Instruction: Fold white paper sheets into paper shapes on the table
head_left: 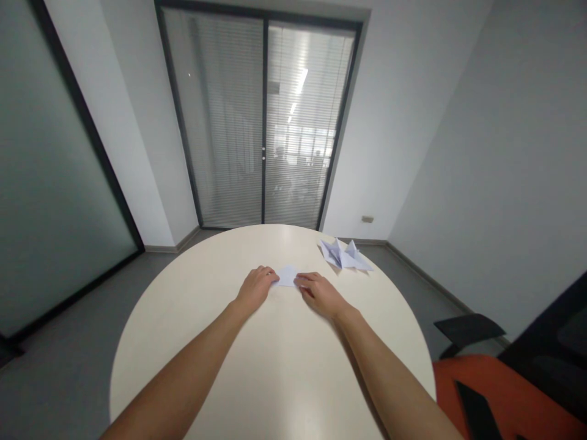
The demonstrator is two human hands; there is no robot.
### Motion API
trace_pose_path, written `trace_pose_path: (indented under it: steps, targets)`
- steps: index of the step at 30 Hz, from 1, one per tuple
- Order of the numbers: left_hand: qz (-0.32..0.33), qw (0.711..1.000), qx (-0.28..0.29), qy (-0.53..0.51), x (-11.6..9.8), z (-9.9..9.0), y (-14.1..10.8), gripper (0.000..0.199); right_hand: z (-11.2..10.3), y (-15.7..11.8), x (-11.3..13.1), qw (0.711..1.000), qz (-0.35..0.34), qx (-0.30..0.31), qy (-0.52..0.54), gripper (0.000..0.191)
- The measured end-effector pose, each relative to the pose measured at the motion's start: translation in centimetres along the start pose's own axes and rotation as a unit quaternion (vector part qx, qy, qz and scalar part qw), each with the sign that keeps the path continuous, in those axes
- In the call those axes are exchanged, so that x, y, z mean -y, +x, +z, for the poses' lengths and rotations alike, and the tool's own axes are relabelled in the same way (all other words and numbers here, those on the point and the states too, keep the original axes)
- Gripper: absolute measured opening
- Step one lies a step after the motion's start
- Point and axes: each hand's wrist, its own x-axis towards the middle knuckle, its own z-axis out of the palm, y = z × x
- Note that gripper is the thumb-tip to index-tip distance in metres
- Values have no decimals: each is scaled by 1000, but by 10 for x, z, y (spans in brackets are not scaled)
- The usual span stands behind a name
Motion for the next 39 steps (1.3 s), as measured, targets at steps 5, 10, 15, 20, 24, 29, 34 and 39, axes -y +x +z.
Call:
trace_pose_path:
  steps: [5, 10, 15, 20, 24, 29, 34, 39]
  targets:
    - [-3, 999, 48, -11, -17, -7, -1, 30, 12, 0, 16, 995, 1, 93, 46, 63]
    - [-10, 998, 61, 27, -32, -9, -6, 32, 15, -2, 13, 982, 81, 155, 74, 79]
    - [-10, 997, 67, 47, -35, -6, -10, 42, 8, -3, 5, 973, 118, 184, 81, 87]
    - [-2, 996, 72, 56, -37, -7, -12, 48, -2, -7, -2, 980, 100, 156, 74, 68]
    - [-15, 997, 60, 47, -42, -4, -15, 49, -11, -9, -7, 989, 95, 92, 67, 34]
    - [-23, 998, 39, 33, -46, 3, -17, 44, -20, -7, -6, 992, 113, 53, 27, 26]
    - [-16, 999, 34, 35, -41, 8, -15, 43, -24, -4, 3, 993, 88, 58, 57, 25]
    - [-1, 999, 28, 24, -42, 7, -11, 40, -15, -3, 2, 993, 69, 47, 85, 32]
